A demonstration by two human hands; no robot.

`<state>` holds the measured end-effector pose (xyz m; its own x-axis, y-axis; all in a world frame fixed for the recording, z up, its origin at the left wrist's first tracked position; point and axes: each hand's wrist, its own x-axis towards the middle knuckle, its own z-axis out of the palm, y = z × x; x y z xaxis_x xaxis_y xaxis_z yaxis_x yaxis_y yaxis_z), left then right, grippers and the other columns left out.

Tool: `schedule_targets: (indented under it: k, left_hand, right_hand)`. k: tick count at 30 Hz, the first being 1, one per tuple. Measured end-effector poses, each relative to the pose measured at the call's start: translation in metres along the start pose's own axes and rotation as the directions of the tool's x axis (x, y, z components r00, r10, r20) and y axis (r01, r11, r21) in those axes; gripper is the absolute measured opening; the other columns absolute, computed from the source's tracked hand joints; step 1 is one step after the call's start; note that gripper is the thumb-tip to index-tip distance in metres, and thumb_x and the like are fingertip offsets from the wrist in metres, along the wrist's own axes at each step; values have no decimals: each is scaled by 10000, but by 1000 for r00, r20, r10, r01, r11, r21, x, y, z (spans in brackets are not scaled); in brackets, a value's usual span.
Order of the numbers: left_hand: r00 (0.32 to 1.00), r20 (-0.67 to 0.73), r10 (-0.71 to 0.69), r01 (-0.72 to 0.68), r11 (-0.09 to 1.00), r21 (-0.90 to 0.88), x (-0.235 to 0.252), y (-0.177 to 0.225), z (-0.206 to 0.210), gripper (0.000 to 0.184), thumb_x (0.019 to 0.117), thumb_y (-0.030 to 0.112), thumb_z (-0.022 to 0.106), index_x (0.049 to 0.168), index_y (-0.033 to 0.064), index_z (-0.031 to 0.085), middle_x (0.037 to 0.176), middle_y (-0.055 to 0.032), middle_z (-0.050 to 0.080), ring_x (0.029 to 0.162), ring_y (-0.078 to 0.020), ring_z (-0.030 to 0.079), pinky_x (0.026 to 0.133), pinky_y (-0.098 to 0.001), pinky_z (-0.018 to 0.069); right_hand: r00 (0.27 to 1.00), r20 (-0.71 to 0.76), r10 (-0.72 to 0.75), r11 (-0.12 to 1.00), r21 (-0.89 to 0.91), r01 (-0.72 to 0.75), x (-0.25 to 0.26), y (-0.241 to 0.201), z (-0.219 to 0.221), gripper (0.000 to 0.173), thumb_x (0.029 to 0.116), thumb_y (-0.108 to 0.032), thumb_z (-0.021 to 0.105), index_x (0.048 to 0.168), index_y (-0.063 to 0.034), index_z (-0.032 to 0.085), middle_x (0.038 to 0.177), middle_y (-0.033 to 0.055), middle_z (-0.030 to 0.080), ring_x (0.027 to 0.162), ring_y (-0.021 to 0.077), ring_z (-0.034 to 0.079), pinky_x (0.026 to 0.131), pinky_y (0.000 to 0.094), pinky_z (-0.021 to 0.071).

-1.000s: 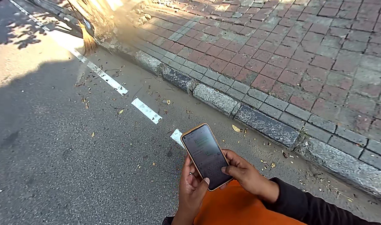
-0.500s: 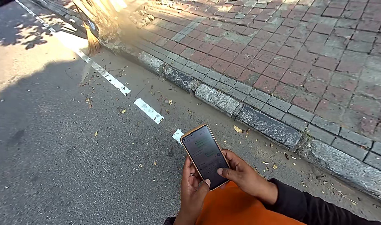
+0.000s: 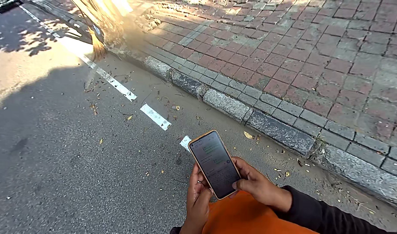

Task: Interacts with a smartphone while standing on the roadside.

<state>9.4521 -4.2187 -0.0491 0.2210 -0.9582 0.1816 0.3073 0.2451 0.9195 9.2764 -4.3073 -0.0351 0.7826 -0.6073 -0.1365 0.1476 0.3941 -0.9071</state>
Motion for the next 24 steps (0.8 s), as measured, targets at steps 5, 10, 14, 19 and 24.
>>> schedule_targets:
  k: [5,10,14,19,24]
  left_hand:
    - [1000,7,18,-18,1000,0,-3,0,-1,795,835,-104,454,1562,-19,144,1241,34,685,1124,-98,677,1004,-330,553]
    - [1000,17,18,-19,1000,5,-5,1,-1,794,839,-109,446,1566,-11,143,1226,34,691,1115,-97,680,998,-329,558]
    - [999,23,23,-23,1000,19,-6,1,-4,798,837,-101,449,1568,-18,139,1226,28,694,1113,-102,683,997,-332,560]
    - [998,53,25,-27,999,28,-7,2,-5,810,844,-99,460,1574,-4,122,1240,37,681,1120,-94,676,996,-325,557]
    - [996,84,31,-36,998,56,-9,3,-7,817,857,-101,473,1583,1,111,1263,33,677,1129,-102,674,996,-329,559]
  right_hand:
    - [1000,16,-25,997,77,23,-2,5,-2,397,954,-123,415,1351,-104,435,1150,15,685,929,150,738,700,333,647]
    - [1000,7,-19,990,138,18,-3,9,-1,386,979,-163,367,1351,-108,455,1158,29,687,907,158,739,701,335,644]
    - [1000,-10,-13,989,146,14,-4,9,2,380,984,-141,360,1349,-100,460,1149,37,691,900,163,741,705,335,646]
    - [996,-93,9,998,69,-2,-4,4,12,379,944,-63,477,1322,-82,464,1112,25,702,907,142,740,700,317,648]
    - [988,-152,-10,1000,6,11,-2,5,20,377,933,-34,605,1278,-78,460,1091,35,715,876,133,742,651,279,634]
